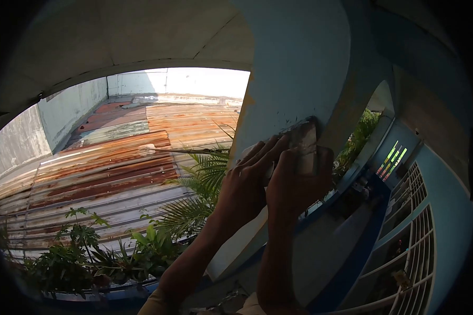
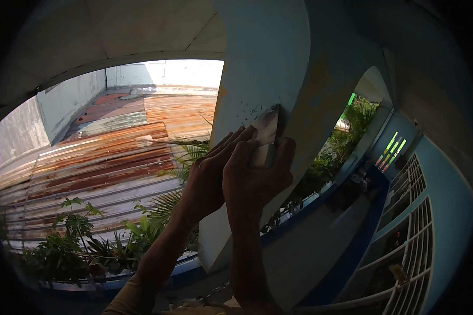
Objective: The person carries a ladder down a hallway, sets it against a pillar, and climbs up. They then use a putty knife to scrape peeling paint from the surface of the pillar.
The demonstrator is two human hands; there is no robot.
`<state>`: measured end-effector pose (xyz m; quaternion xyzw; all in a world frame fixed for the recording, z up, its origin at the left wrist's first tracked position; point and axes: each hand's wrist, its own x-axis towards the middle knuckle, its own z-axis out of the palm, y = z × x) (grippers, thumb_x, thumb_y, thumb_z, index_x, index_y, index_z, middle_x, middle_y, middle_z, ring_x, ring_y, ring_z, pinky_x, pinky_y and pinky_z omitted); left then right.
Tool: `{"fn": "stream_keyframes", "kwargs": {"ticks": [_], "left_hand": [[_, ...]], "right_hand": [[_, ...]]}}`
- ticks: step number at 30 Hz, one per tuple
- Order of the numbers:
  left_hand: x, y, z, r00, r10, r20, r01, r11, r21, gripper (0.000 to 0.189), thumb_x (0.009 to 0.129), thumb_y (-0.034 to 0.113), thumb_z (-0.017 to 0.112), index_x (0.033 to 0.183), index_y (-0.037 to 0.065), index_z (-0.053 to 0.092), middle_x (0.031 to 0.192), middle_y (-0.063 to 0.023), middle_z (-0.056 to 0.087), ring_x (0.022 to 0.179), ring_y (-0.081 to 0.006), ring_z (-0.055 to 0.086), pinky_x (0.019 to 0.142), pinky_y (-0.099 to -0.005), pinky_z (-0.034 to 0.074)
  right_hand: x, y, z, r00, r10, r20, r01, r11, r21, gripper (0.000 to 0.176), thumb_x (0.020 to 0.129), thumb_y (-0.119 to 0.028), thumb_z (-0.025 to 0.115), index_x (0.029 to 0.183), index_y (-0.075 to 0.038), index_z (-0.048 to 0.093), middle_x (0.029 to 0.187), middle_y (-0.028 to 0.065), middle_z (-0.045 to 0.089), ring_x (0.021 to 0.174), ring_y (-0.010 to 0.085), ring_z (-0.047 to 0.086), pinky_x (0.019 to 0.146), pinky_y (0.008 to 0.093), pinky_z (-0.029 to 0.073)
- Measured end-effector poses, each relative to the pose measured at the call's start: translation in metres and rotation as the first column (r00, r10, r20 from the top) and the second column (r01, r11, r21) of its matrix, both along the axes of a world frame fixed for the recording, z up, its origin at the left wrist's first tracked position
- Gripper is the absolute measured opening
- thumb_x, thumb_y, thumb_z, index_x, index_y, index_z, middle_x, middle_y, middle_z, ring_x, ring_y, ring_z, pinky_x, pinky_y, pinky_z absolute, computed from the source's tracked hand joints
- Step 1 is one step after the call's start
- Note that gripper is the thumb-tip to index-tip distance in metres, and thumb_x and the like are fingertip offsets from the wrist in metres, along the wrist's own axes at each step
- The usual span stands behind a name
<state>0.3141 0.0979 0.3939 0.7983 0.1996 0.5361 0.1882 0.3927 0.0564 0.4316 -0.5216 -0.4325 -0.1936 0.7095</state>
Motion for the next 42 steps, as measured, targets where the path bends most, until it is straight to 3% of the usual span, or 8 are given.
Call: {"fn": "stream_keyframes", "kwargs": {"ticks": [15, 18, 24, 30, 31, 35, 40, 42], "left_hand": [[0.013, -0.012, -0.006, 0.996, 0.085, 0.013, -0.085, 0.994, 0.063, 0.069, 0.092, 0.015, 0.068, 0.156, 0.020, 0.044, 0.158, -0.0125, 0.047, 0.146, -0.0390, 0.043, 0.116, -0.0509, 0.042], [0.006, 0.001, 0.015, 0.998, 0.020, 0.056, -0.024, 0.997, 0.078, 0.067, 0.093, 0.015, 0.068, 0.156, 0.020, 0.046, 0.159, -0.0109, 0.046, 0.146, -0.0372, 0.043, 0.116, -0.0517, 0.042], [0.014, -0.011, -0.010, 0.994, 0.112, -0.006, -0.111, 0.988, 0.108, 0.071, 0.091, 0.008, 0.067, 0.157, 0.018, 0.044, 0.158, -0.0127, 0.047, 0.146, -0.0389, 0.042, 0.117, -0.0473, 0.042], [0.006, -0.002, 0.028, 0.996, -0.019, 0.091, 0.017, 1.000, 0.023, 0.068, 0.092, 0.009, 0.066, 0.156, 0.017, 0.045, 0.156, -0.0148, 0.049, 0.144, -0.0396, 0.045, 0.116, -0.0490, 0.043], [0.010, -0.003, 0.015, 0.997, 0.059, 0.050, -0.063, 0.994, 0.087, 0.068, 0.091, 0.009, 0.066, 0.156, 0.018, 0.045, 0.157, -0.0147, 0.048, 0.144, -0.0392, 0.045, 0.116, -0.0490, 0.043], [0.017, -0.011, 0.003, 0.991, 0.128, 0.043, -0.133, 0.984, 0.119, 0.069, 0.091, 0.007, 0.065, 0.156, 0.018, 0.045, 0.156, -0.0148, 0.049, 0.144, -0.0401, 0.045, 0.114, -0.0485, 0.045], [0.006, 0.005, 0.037, 0.990, -0.080, 0.116, 0.087, 0.994, -0.060, 0.068, 0.091, 0.009, 0.066, 0.156, 0.018, 0.045, 0.156, -0.0141, 0.050, 0.144, -0.0414, 0.044, 0.113, -0.0501, 0.046], [0.010, -0.002, 0.014, 0.994, 0.044, 0.104, -0.050, 0.998, 0.049, 0.068, 0.091, 0.008, 0.065, 0.155, 0.018, 0.046, 0.156, -0.0140, 0.050, 0.144, -0.0409, 0.045, 0.113, -0.0501, 0.046]], "right_hand": [[0.010, -0.006, -0.004, 0.994, -0.034, 0.104, 0.015, 0.985, 0.173, 0.024, 0.086, -0.008, 0.066, 0.106, 0.003, 0.058, 0.087, 0.0201, 0.069, 0.077, 0.0307, 0.074, 0.066, 0.0402, 0.057], [0.002, -0.003, 0.016, 1.000, 0.019, -0.002, -0.019, 1.000, 0.000, 0.026, 0.086, -0.008, 0.066, 0.108, 0.004, 0.058, 0.091, 0.0202, 0.069, 0.079, 0.0327, 0.075, 0.068, 0.0406, 0.059], [0.011, -0.004, -0.008, 0.996, -0.003, 0.086, -0.019, 0.967, 0.253, 0.021, 0.086, -0.008, 0.065, 0.102, 0.004, 0.059, 0.083, 0.0193, 0.069, 0.072, 0.0313, 0.074, 0.064, 0.0395, 0.057], [0.003, 0.005, 0.030, 0.998, 0.049, -0.028, -0.046, 0.996, 0.079, 0.018, 0.084, -0.007, 0.065, 0.099, 0.003, 0.061, 0.089, 0.0152, 0.069, 0.076, 0.0219, 0.070, 0.064, 0.0362, 0.057], [0.004, -0.002, 0.021, 0.998, 0.065, -0.002, -0.065, 0.993, 0.096, 0.024, 0.089, -0.010, 0.071, 0.104, 0.004, 0.059, 0.082, 0.0225, 0.070, 0.077, 0.0379, 0.076, 0.065, 0.0424, 0.058], [0.010, 0.001, 0.012, 0.987, -0.003, 0.164, -0.045, 0.956, 0.289, 0.024, 0.088, -0.012, 0.070, 0.101, 0.004, 0.057, 0.077, 0.0208, 0.069, 0.069, 0.0386, 0.074, 0.060, 0.0437, 0.058], [0.005, 0.013, 0.039, 0.999, 0.040, 0.026, -0.040, 0.999, 0.005, 0.023, 0.085, -0.009, 0.065, 0.102, 0.007, 0.061, 0.091, 0.0195, 0.070, 0.075, 0.0258, 0.071, 0.064, 0.0410, 0.056], [0.006, 0.004, 0.022, 0.999, 0.043, 0.008, -0.044, 0.997, 0.056, 0.022, 0.085, -0.009, 0.066, 0.099, 0.005, 0.061, 0.087, 0.0181, 0.070, 0.072, 0.0248, 0.070, 0.062, 0.0397, 0.056]]}}
